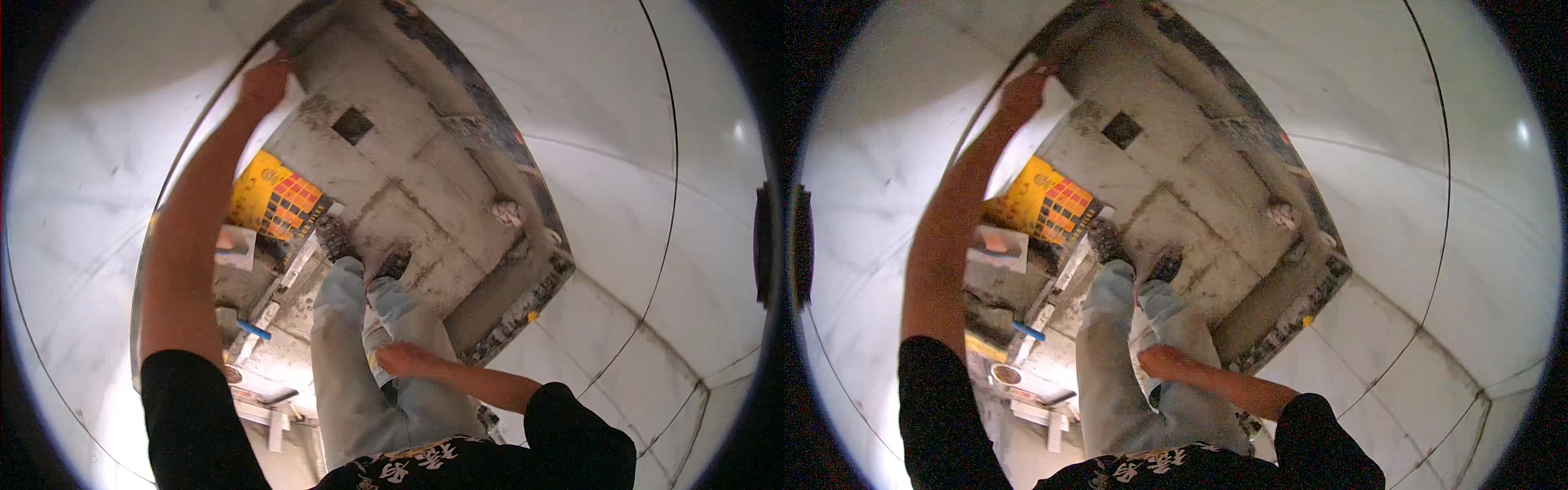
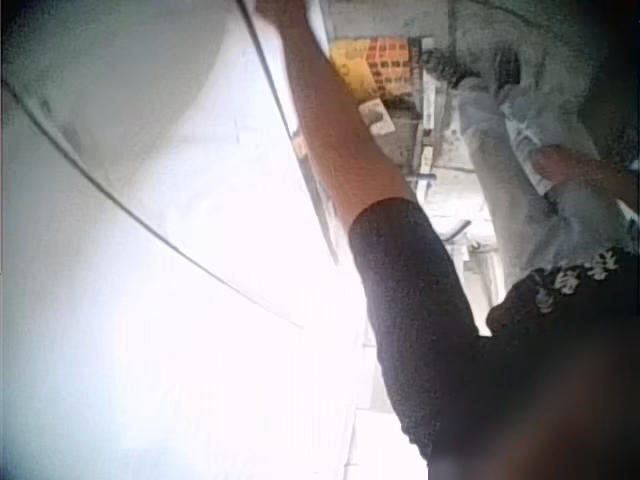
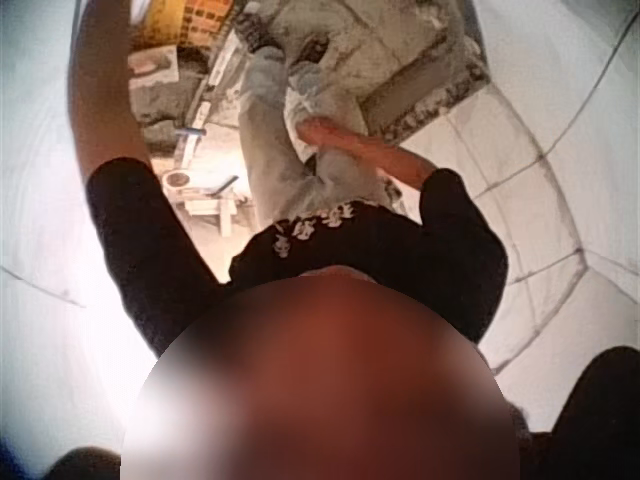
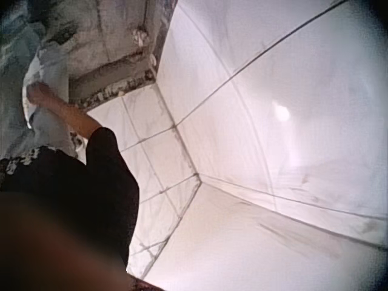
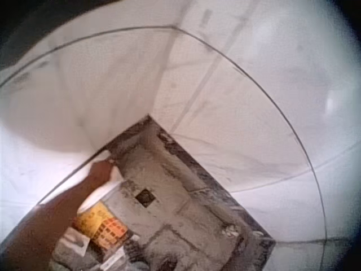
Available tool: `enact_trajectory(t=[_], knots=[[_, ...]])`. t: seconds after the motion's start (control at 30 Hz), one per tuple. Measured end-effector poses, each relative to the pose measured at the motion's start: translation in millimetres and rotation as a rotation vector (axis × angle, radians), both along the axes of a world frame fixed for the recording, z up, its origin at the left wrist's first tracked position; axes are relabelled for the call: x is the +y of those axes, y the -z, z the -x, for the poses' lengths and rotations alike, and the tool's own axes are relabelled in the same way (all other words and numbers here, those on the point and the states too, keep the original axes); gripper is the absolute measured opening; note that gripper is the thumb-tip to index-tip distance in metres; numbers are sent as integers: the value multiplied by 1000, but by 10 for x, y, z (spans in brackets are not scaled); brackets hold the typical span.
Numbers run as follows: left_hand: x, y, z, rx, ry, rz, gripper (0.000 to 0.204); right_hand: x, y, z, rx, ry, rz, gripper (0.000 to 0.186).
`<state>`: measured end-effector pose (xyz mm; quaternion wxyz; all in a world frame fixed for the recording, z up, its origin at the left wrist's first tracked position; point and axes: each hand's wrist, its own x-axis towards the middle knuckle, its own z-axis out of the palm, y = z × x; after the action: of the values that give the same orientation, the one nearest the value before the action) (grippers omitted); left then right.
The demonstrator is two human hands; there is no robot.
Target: Installing tiles on a floor and preparing the surface by scraping excess mortar.
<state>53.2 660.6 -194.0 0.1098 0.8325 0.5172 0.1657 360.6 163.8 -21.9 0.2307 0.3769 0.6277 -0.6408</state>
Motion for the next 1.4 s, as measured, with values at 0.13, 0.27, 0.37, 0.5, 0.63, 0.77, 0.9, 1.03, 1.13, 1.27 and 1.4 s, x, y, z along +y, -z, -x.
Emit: enact_trajectory(t=[0.13,0.27,0.37,0.5,0.63,0.77,0.9,1.03,1.13,1.27,1.4], knots=[[543,69,60,403,84,33,25,-345,-251,-232,147,235,-26,22],[628,214,-257,673,32,190,22,-694,-219,-205,4,357,32,20],[976,14,713,831,213,-37,26,-581,-430,48,65,643,34,19],[1110,46,570,859,356,-155,31,-919,-536,100,83,870,-223,17],[313,52,-157,472,656,-4,36,-1196,-623,133,-92,1166,-95,21],[-1633,-683,-692,463,533,917,23,-1679,-489,691,-239,1342,-56,15],[-3342,-1596,-885,573,534,1426,24,-1942,-503,918,-337,1370,-291,25],[-4445,-2375,-1126,628,1158,775,48,-2223,-555,1032,-440,1490,-1,29],[-4673,-2571,-1264,868,1147,832,59,-2190,-678,1364,-646,1631,-353,37],[-5051,-2516,-1366,1141,1078,878,62,-2111,-677,1811,-601,1686,-62,35],[-4979,-2373,-1472,1383,1285,673,65,-1987,-589,2158,-682,1940,-105,29]])
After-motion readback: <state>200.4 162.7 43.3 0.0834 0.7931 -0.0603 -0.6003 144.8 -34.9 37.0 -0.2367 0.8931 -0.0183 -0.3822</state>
